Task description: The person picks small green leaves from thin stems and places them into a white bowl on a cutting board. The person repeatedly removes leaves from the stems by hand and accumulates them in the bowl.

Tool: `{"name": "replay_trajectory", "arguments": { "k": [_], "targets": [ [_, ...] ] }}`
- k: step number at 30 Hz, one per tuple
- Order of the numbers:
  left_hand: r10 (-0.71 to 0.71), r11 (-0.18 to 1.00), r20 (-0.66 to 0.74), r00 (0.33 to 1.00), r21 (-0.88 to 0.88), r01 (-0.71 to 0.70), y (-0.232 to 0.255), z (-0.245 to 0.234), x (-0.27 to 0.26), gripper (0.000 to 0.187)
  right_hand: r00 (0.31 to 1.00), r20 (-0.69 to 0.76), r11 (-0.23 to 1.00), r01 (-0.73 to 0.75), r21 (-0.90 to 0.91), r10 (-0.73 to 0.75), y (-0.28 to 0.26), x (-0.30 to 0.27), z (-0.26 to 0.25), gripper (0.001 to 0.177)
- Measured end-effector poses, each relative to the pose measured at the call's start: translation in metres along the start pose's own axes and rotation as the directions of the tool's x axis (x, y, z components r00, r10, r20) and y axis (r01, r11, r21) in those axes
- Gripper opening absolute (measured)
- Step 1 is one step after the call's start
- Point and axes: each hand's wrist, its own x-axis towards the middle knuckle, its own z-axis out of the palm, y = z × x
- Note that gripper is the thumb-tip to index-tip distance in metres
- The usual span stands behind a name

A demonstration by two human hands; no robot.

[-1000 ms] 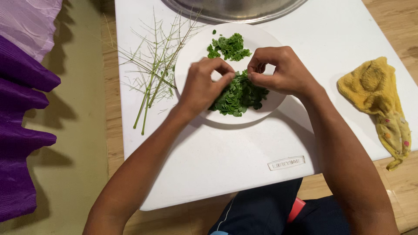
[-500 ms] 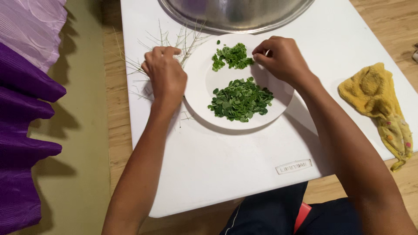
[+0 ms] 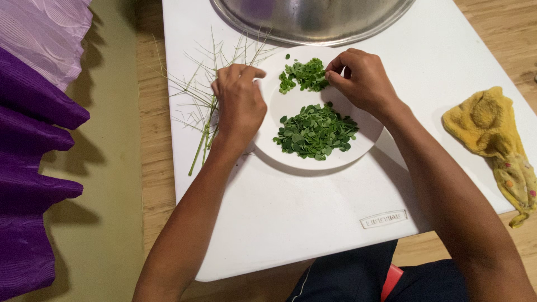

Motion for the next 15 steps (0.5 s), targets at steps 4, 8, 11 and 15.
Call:
{"name": "replay_trajectory", "arguments": {
  "k": [4, 8, 11, 15],
  "targets": [
    [0.108, 0.982, 0.042, 0.993, -0.158, -0.1, 0.021, 0.007, -0.007, 0.026, 0.992, 0.003, 0.989, 0.123, 0.083, -0.124, -0.013, -0.021, -0.012, 0.008],
    [0.192, 0.939, 0.146, 0.971, -0.315, -0.138, 0.045, 0.009, -0.017, 0.042, 0.992, 0.045, 0.985, 0.11, 0.131, -0.117, -0.03, -0.034, -0.013, 0.006],
    [0.193, 0.904, 0.115, 0.975, -0.407, -0.131, 0.054, 0.005, -0.024, 0.03, 0.978, 0.031, 0.963, 0.198, 0.184, -0.207, -0.036, -0.041, -0.018, 0.008],
    [0.177, 0.861, 0.094, 0.98, -0.498, -0.108, 0.058, 0.003, -0.025, 0.018, 0.971, 0.022, 0.953, 0.227, 0.201, -0.236, -0.038, -0.042, -0.021, 0.011]
  ]
}}
